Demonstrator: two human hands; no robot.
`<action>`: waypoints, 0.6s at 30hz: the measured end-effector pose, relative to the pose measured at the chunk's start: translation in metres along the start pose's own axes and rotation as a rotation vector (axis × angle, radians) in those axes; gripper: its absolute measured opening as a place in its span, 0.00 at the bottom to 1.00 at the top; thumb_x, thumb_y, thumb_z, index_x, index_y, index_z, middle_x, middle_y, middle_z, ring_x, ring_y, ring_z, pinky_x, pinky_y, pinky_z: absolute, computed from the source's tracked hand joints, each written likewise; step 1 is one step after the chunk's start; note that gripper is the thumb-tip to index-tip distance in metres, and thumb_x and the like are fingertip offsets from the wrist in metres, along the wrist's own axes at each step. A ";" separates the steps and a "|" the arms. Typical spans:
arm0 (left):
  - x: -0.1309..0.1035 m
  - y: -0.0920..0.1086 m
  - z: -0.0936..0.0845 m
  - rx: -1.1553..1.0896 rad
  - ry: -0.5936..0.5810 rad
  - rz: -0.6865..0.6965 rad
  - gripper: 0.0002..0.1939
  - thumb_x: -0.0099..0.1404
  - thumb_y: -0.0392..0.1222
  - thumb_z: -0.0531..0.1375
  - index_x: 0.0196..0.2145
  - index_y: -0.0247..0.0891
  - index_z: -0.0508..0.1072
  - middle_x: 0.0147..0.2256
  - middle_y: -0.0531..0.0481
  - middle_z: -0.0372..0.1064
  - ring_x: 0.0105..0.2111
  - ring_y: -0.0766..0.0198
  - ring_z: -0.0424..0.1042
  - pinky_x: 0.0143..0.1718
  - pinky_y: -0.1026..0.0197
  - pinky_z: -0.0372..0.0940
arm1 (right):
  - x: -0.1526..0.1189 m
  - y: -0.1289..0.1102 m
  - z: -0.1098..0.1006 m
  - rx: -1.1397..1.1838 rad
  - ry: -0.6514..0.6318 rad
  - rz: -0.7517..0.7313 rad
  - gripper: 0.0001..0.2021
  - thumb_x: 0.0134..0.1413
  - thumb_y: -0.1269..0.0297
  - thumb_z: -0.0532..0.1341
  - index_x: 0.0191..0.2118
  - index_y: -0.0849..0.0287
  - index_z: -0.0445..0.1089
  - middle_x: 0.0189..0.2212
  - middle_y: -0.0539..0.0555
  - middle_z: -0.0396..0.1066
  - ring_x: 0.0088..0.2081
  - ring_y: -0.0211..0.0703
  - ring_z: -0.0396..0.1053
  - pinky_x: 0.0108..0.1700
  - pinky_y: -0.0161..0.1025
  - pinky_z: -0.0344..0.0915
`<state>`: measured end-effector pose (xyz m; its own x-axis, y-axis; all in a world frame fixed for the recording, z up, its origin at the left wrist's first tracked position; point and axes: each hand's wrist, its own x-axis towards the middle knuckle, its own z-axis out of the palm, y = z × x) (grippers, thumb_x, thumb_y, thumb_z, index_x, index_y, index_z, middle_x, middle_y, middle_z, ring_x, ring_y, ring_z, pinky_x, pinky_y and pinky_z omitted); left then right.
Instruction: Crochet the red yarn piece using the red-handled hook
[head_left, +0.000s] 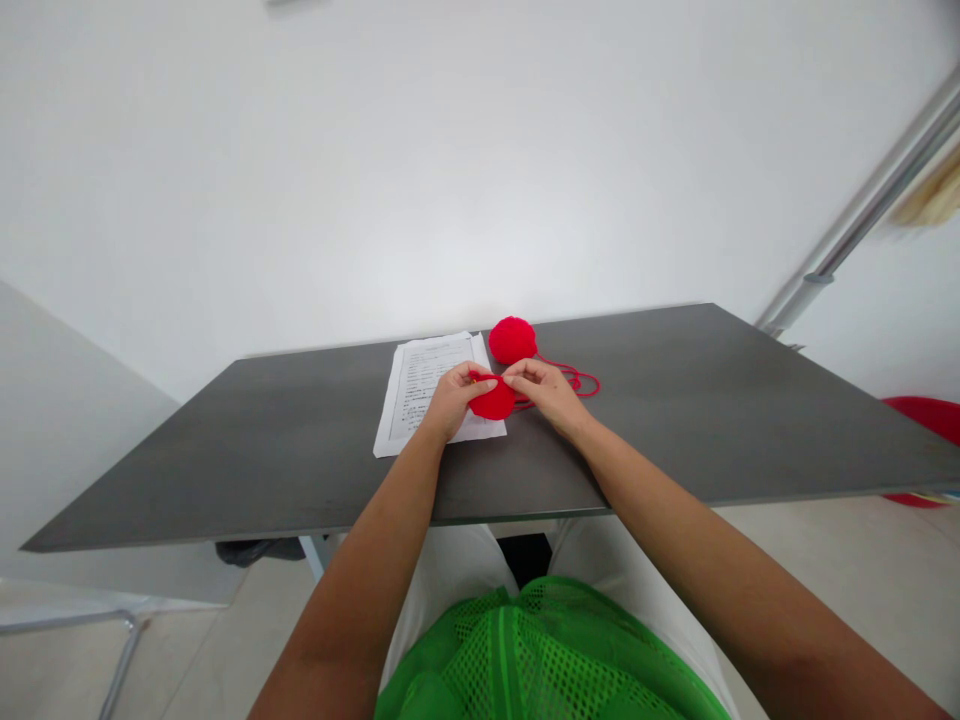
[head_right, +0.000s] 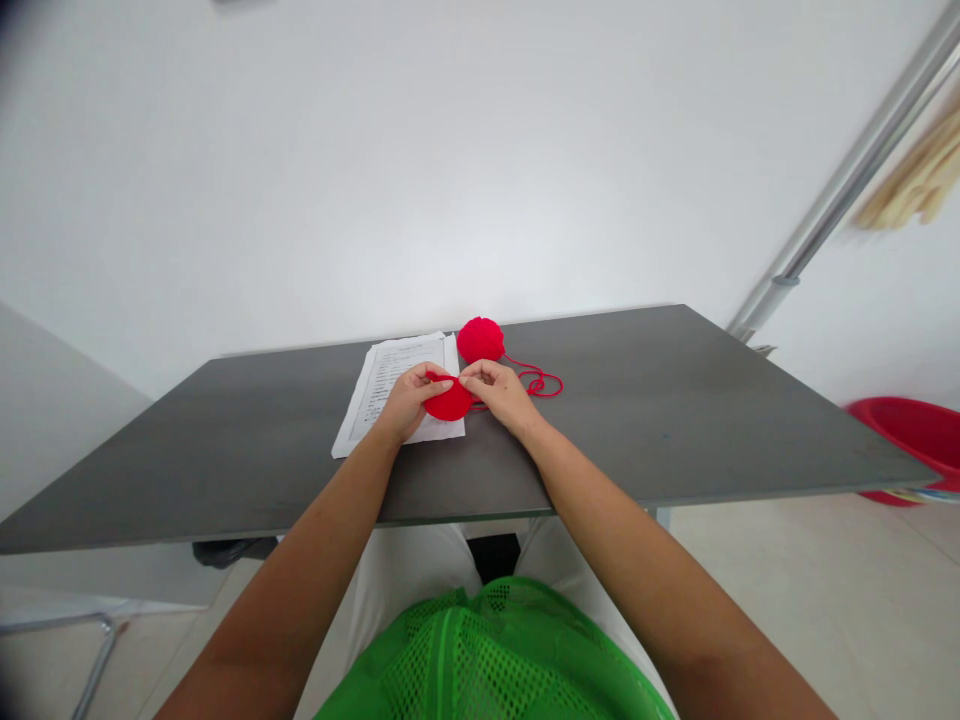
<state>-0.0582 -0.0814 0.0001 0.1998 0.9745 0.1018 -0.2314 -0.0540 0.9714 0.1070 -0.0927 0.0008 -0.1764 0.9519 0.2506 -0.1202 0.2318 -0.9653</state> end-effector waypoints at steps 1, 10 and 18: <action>0.000 0.000 0.000 0.006 0.001 0.002 0.13 0.44 0.39 0.70 0.27 0.35 0.71 0.23 0.54 0.71 0.23 0.68 0.69 0.29 0.64 0.62 | 0.000 0.000 0.000 -0.001 0.000 -0.002 0.09 0.43 0.58 0.65 0.28 0.58 0.69 0.25 0.48 0.70 0.29 0.38 0.67 0.36 0.37 0.64; 0.001 -0.001 0.001 0.013 0.012 0.009 0.14 0.42 0.39 0.70 0.26 0.35 0.71 0.22 0.54 0.72 0.23 0.68 0.69 0.30 0.63 0.62 | 0.001 0.001 -0.001 -0.003 0.007 -0.008 0.09 0.43 0.59 0.66 0.27 0.59 0.69 0.24 0.48 0.70 0.27 0.36 0.66 0.33 0.36 0.62; 0.000 -0.001 0.002 0.045 -0.008 0.007 0.14 0.43 0.40 0.71 0.26 0.35 0.71 0.22 0.55 0.71 0.23 0.69 0.68 0.29 0.64 0.61 | 0.000 0.001 -0.001 -0.031 0.013 0.000 0.08 0.43 0.60 0.65 0.26 0.59 0.68 0.23 0.47 0.69 0.27 0.37 0.66 0.33 0.37 0.63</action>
<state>-0.0566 -0.0822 -0.0003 0.2061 0.9723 0.1106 -0.1902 -0.0711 0.9792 0.1081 -0.0918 0.0000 -0.1637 0.9543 0.2501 -0.0900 0.2380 -0.9671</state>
